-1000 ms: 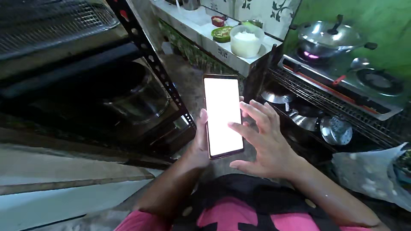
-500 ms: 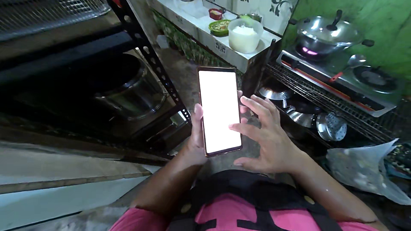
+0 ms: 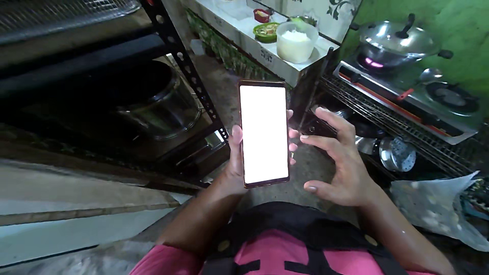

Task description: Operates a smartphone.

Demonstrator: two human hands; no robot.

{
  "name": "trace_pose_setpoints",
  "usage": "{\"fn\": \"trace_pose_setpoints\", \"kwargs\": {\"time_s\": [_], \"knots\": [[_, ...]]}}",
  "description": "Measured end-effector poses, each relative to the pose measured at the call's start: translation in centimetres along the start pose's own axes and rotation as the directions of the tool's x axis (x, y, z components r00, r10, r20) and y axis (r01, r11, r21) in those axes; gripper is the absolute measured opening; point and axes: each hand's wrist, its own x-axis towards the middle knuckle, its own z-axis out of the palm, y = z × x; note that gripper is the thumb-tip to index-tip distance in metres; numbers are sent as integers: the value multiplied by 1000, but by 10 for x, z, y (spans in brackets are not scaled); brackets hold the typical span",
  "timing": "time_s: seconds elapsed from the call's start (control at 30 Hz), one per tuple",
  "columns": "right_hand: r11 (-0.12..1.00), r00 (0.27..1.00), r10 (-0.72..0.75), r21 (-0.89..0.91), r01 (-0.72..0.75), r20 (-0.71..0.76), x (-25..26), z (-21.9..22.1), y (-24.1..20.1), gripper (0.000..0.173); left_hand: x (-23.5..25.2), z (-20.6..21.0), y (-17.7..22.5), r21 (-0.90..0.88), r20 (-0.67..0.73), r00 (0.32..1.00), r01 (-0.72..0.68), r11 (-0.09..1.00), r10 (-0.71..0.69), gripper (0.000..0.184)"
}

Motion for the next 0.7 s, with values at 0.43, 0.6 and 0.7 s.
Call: {"fn": "trace_pose_setpoints", "kwargs": {"time_s": [0.43, 0.6, 0.7], "knots": [[1000, 1000, -18, 16, 17, 8, -3, -1, 1, 60, -4, 8, 4, 23, -50, 999, -10, 1000, 11, 101], [1000, 1000, -21, 18, 20, 6, -4, -1, -1, 60, -2, 9, 4, 43, -31, 999, -15, 999, 17, 104], [999, 999, -36, -4, 36, -7, -2, -1, 0, 60, -1, 4, 4, 29, 8, 1000, -3, 1000, 2, 105]]}}
